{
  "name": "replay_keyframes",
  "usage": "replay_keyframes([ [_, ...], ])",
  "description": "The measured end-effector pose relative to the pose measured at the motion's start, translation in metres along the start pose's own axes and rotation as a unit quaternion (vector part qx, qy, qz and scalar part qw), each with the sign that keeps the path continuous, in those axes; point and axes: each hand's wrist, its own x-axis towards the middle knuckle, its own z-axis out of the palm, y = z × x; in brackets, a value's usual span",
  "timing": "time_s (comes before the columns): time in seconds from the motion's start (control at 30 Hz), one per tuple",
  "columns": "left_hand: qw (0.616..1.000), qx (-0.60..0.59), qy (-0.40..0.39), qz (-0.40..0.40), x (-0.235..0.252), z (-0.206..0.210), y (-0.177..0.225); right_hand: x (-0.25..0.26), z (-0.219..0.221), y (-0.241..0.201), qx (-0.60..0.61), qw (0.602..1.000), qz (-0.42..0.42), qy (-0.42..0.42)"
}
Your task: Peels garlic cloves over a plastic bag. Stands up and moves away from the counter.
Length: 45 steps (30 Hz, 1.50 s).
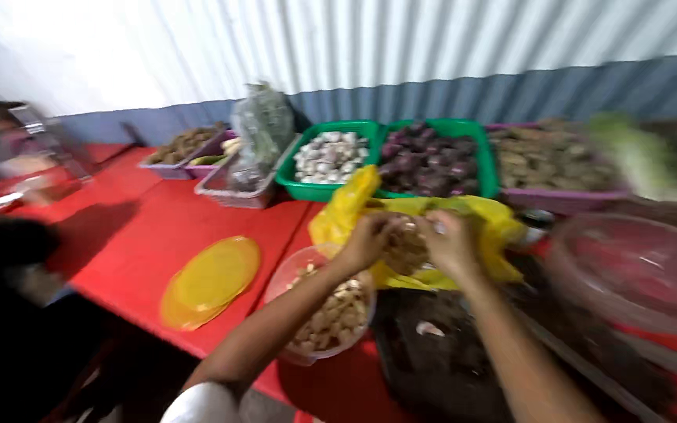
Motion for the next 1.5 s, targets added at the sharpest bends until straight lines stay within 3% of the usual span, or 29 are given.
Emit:
replay_keyframes([
  [0.13,1.0,-0.02,-0.008,0.012,0.015,-0.001,-0.008,0.007,-0.013,0.007,0.073,0.997,0.004,-0.022],
  [0.3,0.998,-0.05,-0.025,0.001,0.013,0.001,-0.006,0.005,-0.019,0.009,0.065,0.996,-0.06,-0.022],
  [0.5,0.988,-0.135,0.069,-0.006,0.009,0.005,-0.006,0.002,-0.019,0.008,0.071,0.992,-0.093,-0.036],
  [0.77,0.981,-0.165,0.098,-0.025,-0.005,0.003,0.001,-0.014,0.011,-0.012,-0.072,0.958,-0.268,0.07],
  [0.9,0.98,-0.185,0.074,-0.016,-0.008,0.0,0.008,-0.014,0.014,-0.01,-0.067,0.938,-0.322,0.109],
  [1.0,0.98,-0.188,0.056,-0.003,-0.008,0.0,0.01,-0.012,0.003,-0.011,-0.026,0.959,-0.269,0.089],
  [1.17,0.982,-0.181,0.056,-0.018,-0.011,0.0,0.011,-0.004,-0.02,-0.011,-0.048,0.99,-0.112,0.066],
  [1.27,0.971,-0.216,0.085,-0.053,-0.009,0.001,0.014,-0.002,-0.026,-0.013,-0.066,0.997,-0.038,-0.009],
  [1.5,0.965,-0.239,0.089,-0.058,-0.004,0.001,0.011,-0.008,-0.015,-0.016,-0.012,0.997,-0.05,-0.059],
])
